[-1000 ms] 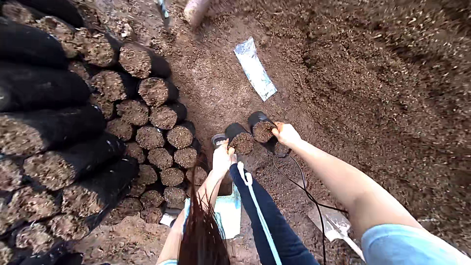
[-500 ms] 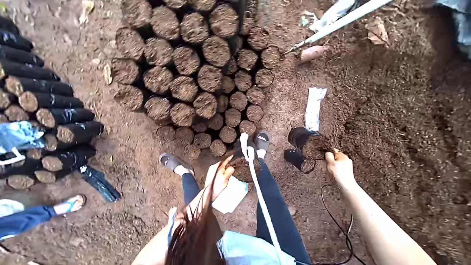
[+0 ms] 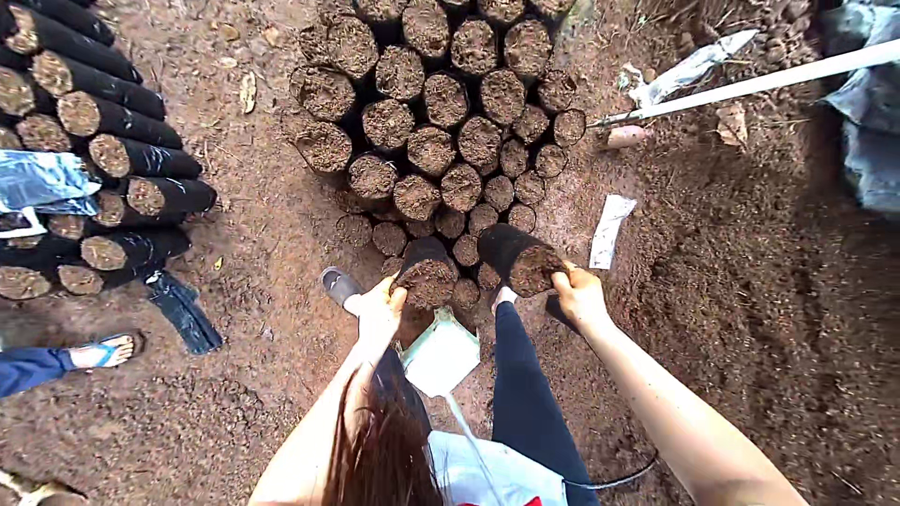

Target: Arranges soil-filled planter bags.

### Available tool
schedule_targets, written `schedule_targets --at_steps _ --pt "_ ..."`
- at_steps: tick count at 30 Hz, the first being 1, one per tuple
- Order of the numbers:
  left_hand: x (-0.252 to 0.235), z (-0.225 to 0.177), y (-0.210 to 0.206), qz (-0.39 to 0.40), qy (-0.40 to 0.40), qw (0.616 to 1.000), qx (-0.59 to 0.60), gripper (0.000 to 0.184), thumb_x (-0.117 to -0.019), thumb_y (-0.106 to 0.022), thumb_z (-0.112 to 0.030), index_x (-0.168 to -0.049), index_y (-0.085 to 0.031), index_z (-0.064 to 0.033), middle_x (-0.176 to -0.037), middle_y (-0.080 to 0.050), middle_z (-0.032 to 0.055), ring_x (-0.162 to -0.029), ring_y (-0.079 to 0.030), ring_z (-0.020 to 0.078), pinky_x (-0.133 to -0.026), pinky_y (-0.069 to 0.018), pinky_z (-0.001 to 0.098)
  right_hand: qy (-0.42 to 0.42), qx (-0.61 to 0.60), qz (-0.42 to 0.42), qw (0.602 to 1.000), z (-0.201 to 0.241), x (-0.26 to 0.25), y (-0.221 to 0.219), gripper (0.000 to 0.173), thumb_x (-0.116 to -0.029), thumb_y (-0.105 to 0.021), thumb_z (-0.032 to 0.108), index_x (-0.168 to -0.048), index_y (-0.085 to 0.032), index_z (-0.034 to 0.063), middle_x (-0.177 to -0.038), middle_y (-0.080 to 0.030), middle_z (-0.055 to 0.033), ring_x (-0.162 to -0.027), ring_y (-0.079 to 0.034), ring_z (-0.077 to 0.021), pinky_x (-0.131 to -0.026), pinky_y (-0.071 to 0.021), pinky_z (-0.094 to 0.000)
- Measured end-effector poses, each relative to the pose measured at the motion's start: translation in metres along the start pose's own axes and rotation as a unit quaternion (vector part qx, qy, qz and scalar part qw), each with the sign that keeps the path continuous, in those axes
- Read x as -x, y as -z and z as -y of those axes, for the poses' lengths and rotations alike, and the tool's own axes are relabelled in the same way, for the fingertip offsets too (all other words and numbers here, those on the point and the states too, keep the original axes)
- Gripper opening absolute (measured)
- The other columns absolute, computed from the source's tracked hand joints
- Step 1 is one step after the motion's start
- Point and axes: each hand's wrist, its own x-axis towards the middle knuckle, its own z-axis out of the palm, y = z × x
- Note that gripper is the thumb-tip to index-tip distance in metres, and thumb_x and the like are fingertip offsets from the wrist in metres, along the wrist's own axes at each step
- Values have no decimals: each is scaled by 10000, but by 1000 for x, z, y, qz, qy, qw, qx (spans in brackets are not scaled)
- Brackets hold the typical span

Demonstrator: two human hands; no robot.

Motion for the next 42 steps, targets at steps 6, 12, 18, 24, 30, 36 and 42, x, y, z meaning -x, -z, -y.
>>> schedule_targets --at_steps 6,12,18,24,30,36,42 --pt "-7 32 28 -41 70 996 -35 279 -1049 -536 -160 -1196 -704 8 -1002 -722 227 -966 -697 353 -896 -512 575 63 7 26 998 35 -12 -47 336 -1052 -468 184 -1139 -685 -57 -1019 -695 -276 -1018 -671 -424 -900 -482 -626" --pt "-2 59 50 -70 106 990 -56 282 -1043 -526 -149 -1156 -696 45 -988 -710 247 -977 -688 371 -901 -496 576 31 -22 56 998 58 -31 -91 381 -1069 -448 197 -1272 -661 -45 -1164 -690 -279 -1145 -647 -411 -1008 -461 -601" --pt "-8 74 57 -72 108 990 -54 256 -1038 -515 -143 -1050 -683 50 -855 -667 202 -842 -657 314 -790 -490 528 -46 -83 49 994 72 -68 -146 399 -1080 -447 229 -1310 -641 -33 -1214 -684 -262 -1187 -645 -377 -1054 -467 -567" --pt "-35 63 57 -56 111 991 -53 247 -1049 -540 -148 -1036 -696 44 -866 -680 210 -845 -664 329 -803 -494 545 -86 -105 28 990 88 -82 -175 404 -1099 -435 243 -1344 -616 -23 -1245 -679 -252 -1205 -648 -374 -1067 -473 -560" --pt "-68 38 54 -41 87 995 -36 244 -1059 -519 -145 -1009 -675 36 -849 -652 201 -848 -647 333 -797 -480 560 -83 -86 36 992 81 -77 -178 421 -1096 -429 240 -1367 -606 -28 -1270 -677 -238 -1234 -636 -354 -1088 -460 -532" --pt "-124 42 33 -60 75 994 -59 347 -1084 -480 -257 -1042 -660 37 -930 -665 272 -916 -664 448 -791 -493 659 -69 -96 30 992 82 -74 -178 402 -1092 -432 243 -1307 -641 -24 -1185 -693 -250 -1164 -648 -383 -1016 -478 -570" --pt "-139 39 33 -31 104 992 -68 405 -1109 -428 -280 -1141 -653 56 -1031 -672 282 -1021 -656 434 -907 -468 645 -60 -125 52 989 83 -75 -174 425 -1097 -426 227 -1398 -580 -31 -1333 -638 -256 -1300 -579 -377 -1114 -412 -556"
